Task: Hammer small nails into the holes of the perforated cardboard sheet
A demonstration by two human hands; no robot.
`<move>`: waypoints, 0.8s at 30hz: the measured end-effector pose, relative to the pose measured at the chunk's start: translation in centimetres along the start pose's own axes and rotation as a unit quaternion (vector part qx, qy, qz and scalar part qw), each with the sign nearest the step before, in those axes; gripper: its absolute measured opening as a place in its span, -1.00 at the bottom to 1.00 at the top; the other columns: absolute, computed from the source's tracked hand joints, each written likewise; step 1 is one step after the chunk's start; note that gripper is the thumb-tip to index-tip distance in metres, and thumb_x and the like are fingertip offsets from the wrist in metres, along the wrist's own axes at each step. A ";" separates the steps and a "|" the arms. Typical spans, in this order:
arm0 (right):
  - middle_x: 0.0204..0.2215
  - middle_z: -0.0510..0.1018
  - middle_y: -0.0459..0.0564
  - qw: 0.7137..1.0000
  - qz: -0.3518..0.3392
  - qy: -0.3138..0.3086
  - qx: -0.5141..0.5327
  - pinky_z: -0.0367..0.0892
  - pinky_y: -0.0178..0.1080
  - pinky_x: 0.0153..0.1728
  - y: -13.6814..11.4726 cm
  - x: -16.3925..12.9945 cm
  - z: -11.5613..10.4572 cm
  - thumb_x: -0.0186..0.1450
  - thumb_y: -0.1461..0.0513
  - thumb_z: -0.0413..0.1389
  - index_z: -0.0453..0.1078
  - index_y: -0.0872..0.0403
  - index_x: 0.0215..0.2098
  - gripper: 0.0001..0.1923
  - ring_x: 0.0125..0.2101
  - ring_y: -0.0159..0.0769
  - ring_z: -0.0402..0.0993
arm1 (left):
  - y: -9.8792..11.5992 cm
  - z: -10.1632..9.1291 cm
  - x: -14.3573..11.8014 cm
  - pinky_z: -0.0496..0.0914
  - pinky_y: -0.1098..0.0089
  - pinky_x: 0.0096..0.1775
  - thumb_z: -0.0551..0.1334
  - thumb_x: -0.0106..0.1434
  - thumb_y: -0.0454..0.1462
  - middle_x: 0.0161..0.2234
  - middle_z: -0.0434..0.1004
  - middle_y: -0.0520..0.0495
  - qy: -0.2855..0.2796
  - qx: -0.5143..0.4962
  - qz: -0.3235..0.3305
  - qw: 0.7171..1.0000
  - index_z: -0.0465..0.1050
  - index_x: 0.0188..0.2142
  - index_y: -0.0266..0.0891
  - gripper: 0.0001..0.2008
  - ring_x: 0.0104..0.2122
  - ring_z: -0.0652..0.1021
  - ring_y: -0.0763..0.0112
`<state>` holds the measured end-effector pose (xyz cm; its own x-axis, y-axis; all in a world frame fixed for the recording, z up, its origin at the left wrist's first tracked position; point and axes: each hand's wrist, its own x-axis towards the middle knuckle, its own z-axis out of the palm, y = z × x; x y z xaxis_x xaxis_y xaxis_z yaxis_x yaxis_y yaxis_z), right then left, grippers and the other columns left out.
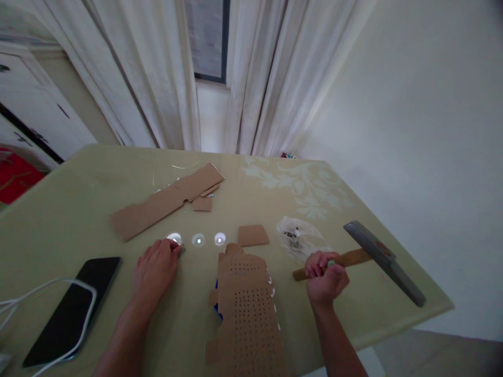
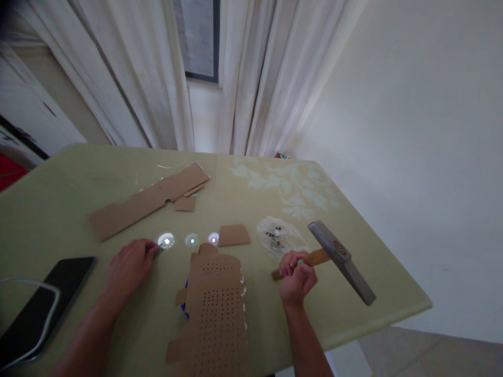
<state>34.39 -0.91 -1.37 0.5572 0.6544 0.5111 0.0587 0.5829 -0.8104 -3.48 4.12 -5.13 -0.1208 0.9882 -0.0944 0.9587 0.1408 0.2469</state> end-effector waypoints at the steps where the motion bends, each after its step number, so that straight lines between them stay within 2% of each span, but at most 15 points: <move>1: -0.68 0.10 -0.31 1.000 0.000 0.000 0.000 0.05 -0.42 -0.70 0.0 0.0 0.0 0.46 -0.17 0.19 0.28 0.01 -0.45 -0.47 -0.71 -0.47 -0.01 | 0.1 0.1 -0.1 0.40 0.07 -0.01 -0.04 0.55 -0.15 -0.02 0.61 -0.30 0.004 0.004 -0.002 1.000 0.49 -0.05 -0.24 -0.63 0.02 0.58 -0.12; 9: -0.67 0.10 -0.32 1.000 0.009 -0.011 0.001 0.03 -0.42 -0.70 0.1 0.2 0.1 0.46 -0.15 0.19 0.29 0.01 -0.44 -0.49 -0.71 -0.47 -0.01 | 1.0 -0.5 0.0 0.41 0.00 0.02 -0.06 0.51 -0.14 -0.04 0.60 -0.35 0.089 -0.051 0.018 0.995 0.48 -0.06 -0.27 -0.61 -0.02 0.52 -0.15; 12: -0.66 0.11 -0.31 1.000 0.012 -0.017 0.002 0.03 -0.41 -0.69 0.2 0.0 0.1 0.47 -0.11 0.21 0.30 0.01 -0.43 -0.52 -0.70 -0.47 0.00 | 1.7 -1.3 0.1 0.41 0.00 0.08 0.00 0.46 -0.11 -0.03 0.63 -0.31 0.127 -0.152 0.026 0.980 0.51 -0.04 -0.27 -0.61 -0.07 0.54 -0.06; 14: -0.66 0.12 -0.30 1.000 0.011 -0.021 0.001 0.02 -0.41 -0.69 0.2 -0.2 0.1 0.47 -0.10 0.21 0.30 0.01 -0.43 -0.53 -0.70 -0.46 0.00 | 2.8 -2.0 -0.2 0.46 0.10 0.01 0.06 0.42 -0.06 -0.05 0.66 -0.24 0.138 -0.257 0.024 0.956 0.54 -0.02 -0.24 -0.60 -0.16 0.56 0.07; 17: -0.66 0.12 -0.30 1.000 0.008 -0.026 -0.001 0.01 -0.40 -0.68 0.4 -0.4 0.1 0.46 -0.11 0.21 0.30 0.01 -0.43 -0.52 -0.69 -0.46 0.00 | 5.6 -3.1 -1.6 0.46 0.25 -0.20 0.16 0.38 0.01 -0.23 0.67 -0.11 0.112 -0.389 0.039 0.914 0.60 -0.08 -0.20 -0.61 -0.31 0.54 0.21; 19: -0.66 0.12 -0.29 1.000 0.006 -0.028 -0.005 0.00 -0.39 -0.68 0.5 -0.5 0.0 0.46 -0.13 0.21 0.30 0.01 -0.42 -0.52 -0.69 -0.46 0.01 | 8.1 -3.8 -2.9 0.42 0.31 -0.25 0.26 0.37 -0.01 -0.33 0.64 -0.04 0.078 -0.434 0.098 0.892 0.63 -0.17 -0.17 -0.69 -0.35 0.52 0.27; 21: -0.65 0.13 -0.29 1.000 0.003 -0.025 -0.011 -0.01 -0.39 -0.68 0.5 -0.6 0.0 0.46 -0.14 0.20 0.30 0.01 -0.42 -0.51 -0.69 -0.46 0.01 | 10.5 -4.4 -4.2 0.39 0.35 -0.27 0.31 0.36 -0.08 -0.34 0.64 0.00 0.037 -0.460 0.178 0.869 0.65 -0.21 -0.14 -0.78 -0.36 0.51 0.32; 24: -0.64 0.13 -0.28 0.999 -0.001 -0.020 -0.025 -0.02 -0.38 -0.68 0.5 -0.8 0.0 0.47 -0.14 0.18 0.28 0.01 -0.42 -0.51 -0.68 -0.46 0.00 | 12.6 -4.5 -5.2 0.36 0.37 -0.31 0.34 0.36 -0.16 -0.36 0.65 0.02 0.002 -0.475 0.240 0.847 0.69 -0.22 -0.11 -0.86 -0.40 0.49 0.36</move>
<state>34.01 -1.12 -2.20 0.5230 0.6734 0.5226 0.1015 0.5595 -0.8226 8.07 1.07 2.77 0.2209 0.9455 0.2392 0.2587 -0.2932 0.9204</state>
